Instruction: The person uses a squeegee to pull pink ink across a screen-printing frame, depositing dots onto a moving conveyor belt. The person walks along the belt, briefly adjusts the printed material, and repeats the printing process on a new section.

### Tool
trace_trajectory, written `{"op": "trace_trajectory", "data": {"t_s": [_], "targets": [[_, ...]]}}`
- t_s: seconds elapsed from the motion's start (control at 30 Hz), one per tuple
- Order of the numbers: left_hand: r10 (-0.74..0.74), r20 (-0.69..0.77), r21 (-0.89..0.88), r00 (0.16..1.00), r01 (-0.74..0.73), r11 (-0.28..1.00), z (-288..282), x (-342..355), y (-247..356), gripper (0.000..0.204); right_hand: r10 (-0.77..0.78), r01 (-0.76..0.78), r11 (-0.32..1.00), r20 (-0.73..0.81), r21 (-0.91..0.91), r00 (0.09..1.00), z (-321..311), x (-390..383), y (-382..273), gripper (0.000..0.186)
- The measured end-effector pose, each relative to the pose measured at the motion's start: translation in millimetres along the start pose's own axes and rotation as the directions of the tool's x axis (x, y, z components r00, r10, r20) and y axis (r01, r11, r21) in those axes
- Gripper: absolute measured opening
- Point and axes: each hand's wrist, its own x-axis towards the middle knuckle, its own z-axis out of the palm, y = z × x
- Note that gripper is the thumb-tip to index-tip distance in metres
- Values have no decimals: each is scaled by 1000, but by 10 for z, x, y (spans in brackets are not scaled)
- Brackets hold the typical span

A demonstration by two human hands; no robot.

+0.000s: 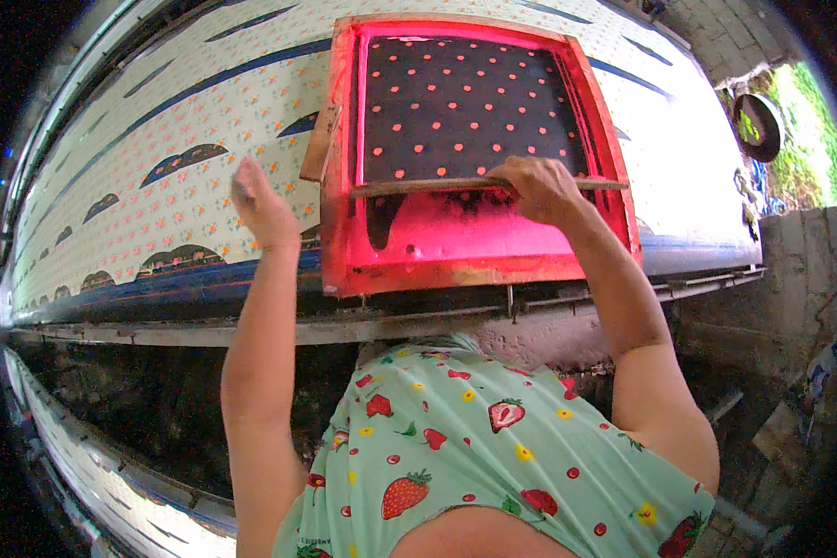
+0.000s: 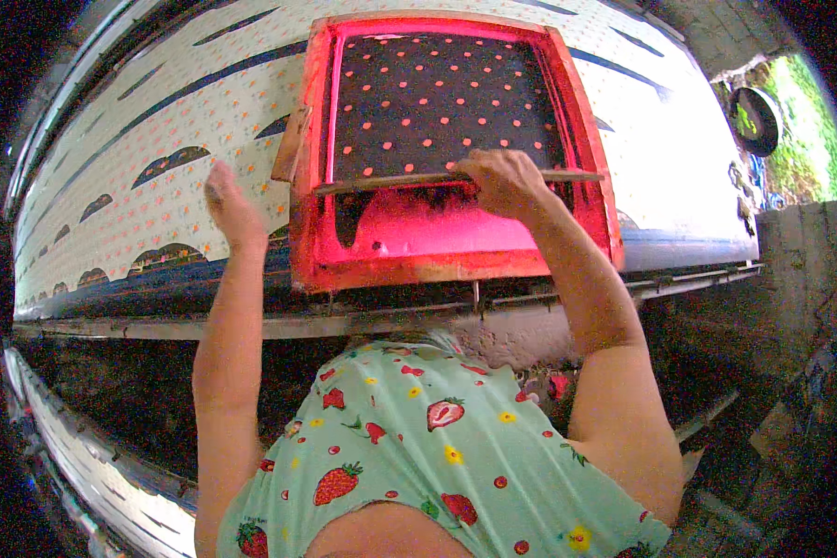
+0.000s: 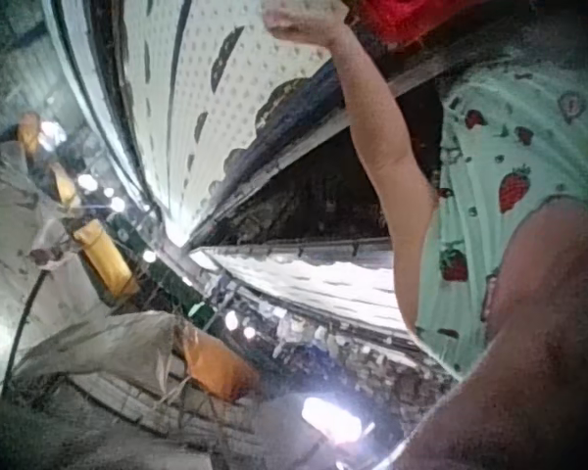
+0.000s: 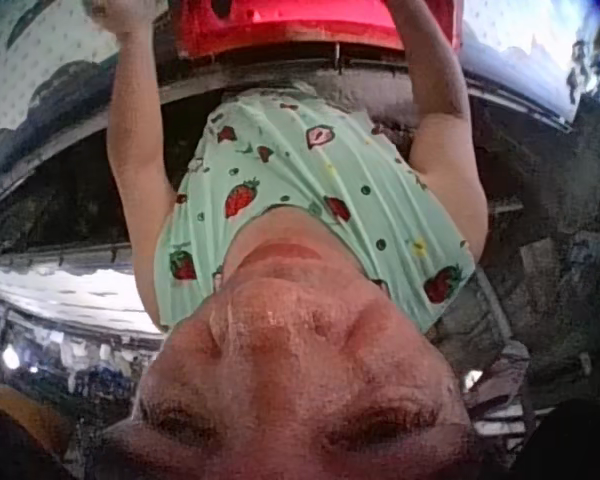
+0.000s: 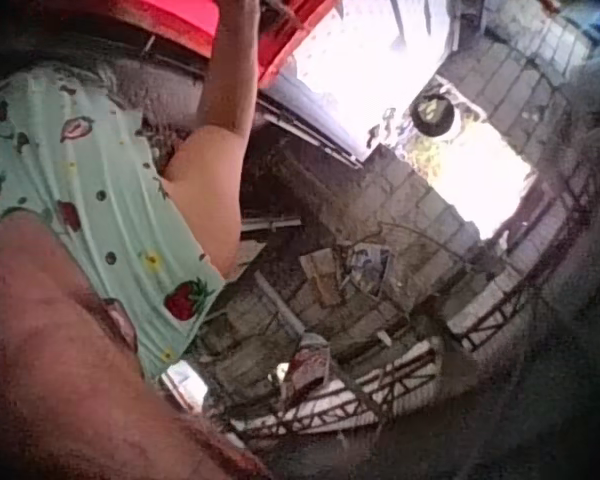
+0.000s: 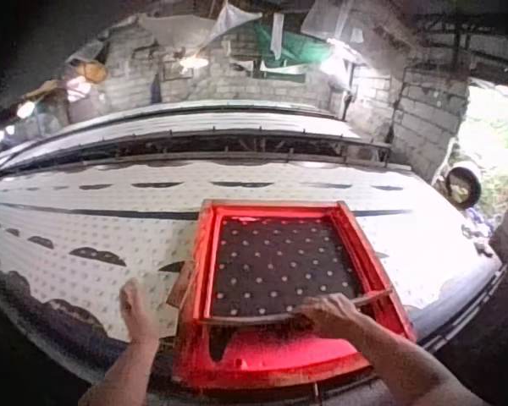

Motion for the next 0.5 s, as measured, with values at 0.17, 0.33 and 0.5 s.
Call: {"op": "trace_trajectory", "data": {"t_s": [0.17, 0.33, 0.5], "targets": [[50, -42, -53, 998, -53, 997, -973, 201, 521, 56, 68, -67, 997, -38, 29, 997, 85, -684, -514, 39], [149, -178, 21, 973, -148, 989, -2337, 287, 763, 55, 34, -31, 999, -114, 26, 993, 177, -904, -677, 42], [155, -397, 22, 905, -159, 987, -3891, 78, 845, 46, 66, -62, 998, 185, -25, 981, -300, -707, -1411, 54]]}}
